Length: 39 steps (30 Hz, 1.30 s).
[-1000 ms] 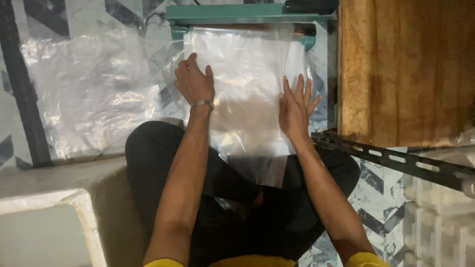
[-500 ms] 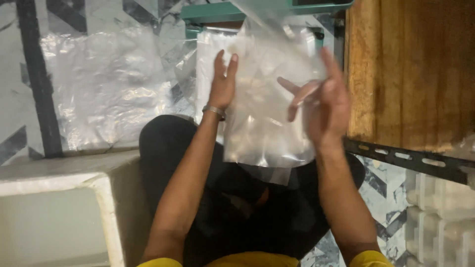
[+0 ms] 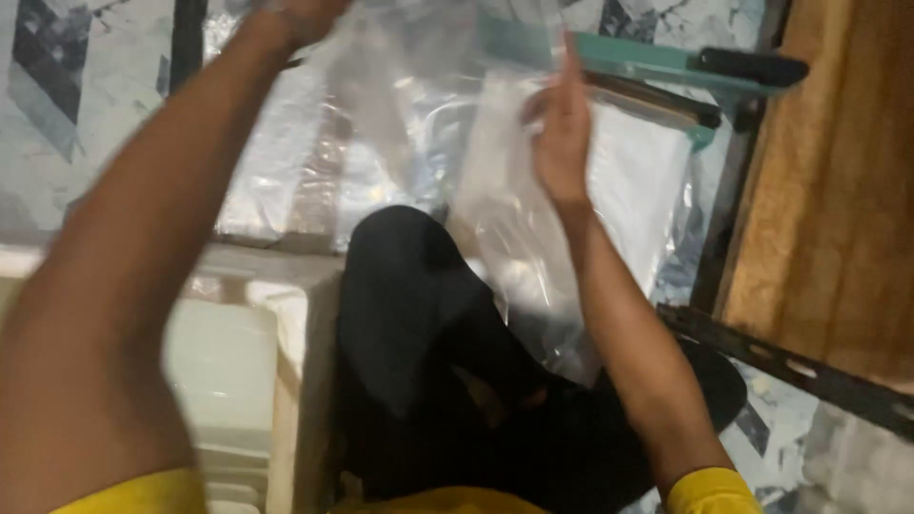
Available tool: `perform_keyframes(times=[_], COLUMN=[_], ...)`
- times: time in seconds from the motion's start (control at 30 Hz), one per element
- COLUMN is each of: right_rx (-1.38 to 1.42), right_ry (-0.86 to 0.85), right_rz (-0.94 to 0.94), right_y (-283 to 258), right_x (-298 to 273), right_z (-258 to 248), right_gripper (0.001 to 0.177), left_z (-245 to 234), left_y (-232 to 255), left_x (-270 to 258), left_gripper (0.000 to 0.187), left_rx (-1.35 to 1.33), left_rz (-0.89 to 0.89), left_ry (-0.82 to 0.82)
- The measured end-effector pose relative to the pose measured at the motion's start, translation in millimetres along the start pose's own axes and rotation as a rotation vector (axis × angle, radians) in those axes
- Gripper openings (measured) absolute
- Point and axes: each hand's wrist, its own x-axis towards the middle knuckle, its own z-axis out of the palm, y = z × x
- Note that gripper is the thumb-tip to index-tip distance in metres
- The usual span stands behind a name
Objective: Use a manual impulse sealer to seal the openings of clear plastic bags.
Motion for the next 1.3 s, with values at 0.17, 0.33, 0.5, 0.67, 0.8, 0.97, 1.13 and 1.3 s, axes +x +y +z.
perform_keyframes(times=[0.17, 0.33, 0.5, 0.67, 0.8, 0.97, 1.13, 1.3], right_rx=[-0.115, -0.851, -0.791, -0.848, -0.871, -0.906, -0.586, -0.662], right_ry=[-0.206, -0.223, -0.606, -0.798, -0.831, -1.036, -0.636, -0.302], right_rz=[0.17, -0.531, -0.086, 0.006, -0.108, 0.05, -0.271, 0.192], right_y=[5, 38, 68, 86, 84, 54, 49, -34], right_x=[-4, -19, -25, -42, -42, -29, -37, -81], right_z=[97, 150, 175, 172, 169, 164, 110, -42], right_gripper=[0.052, 0.055, 0.056, 0.048, 0.066, 0.04, 0.03, 0.038], left_z=[-50, -24, -23, 16, -12, 14, 15, 37], left_y=[-26, -72, -79, -55, 26, 3, 0, 4], left_x=[-104, -162, -149, -152, -121, -128, -131, -117], left_gripper=[0.046, 0.069, 0.076, 0.072, 0.096, 0.111, 0.118, 0.122], left_rx=[-0.228, -0.349, -0.003, 0.372, 0.046, 0.05, 0.091, 0.201], left_rz=[-0.431, -0.918, -0.876, -0.537, -0.704, -0.629, -0.602, -0.407], left_ry=[0.0, -0.085, -0.074, -0.204, -0.664, -0.666, -0.697, -0.623])
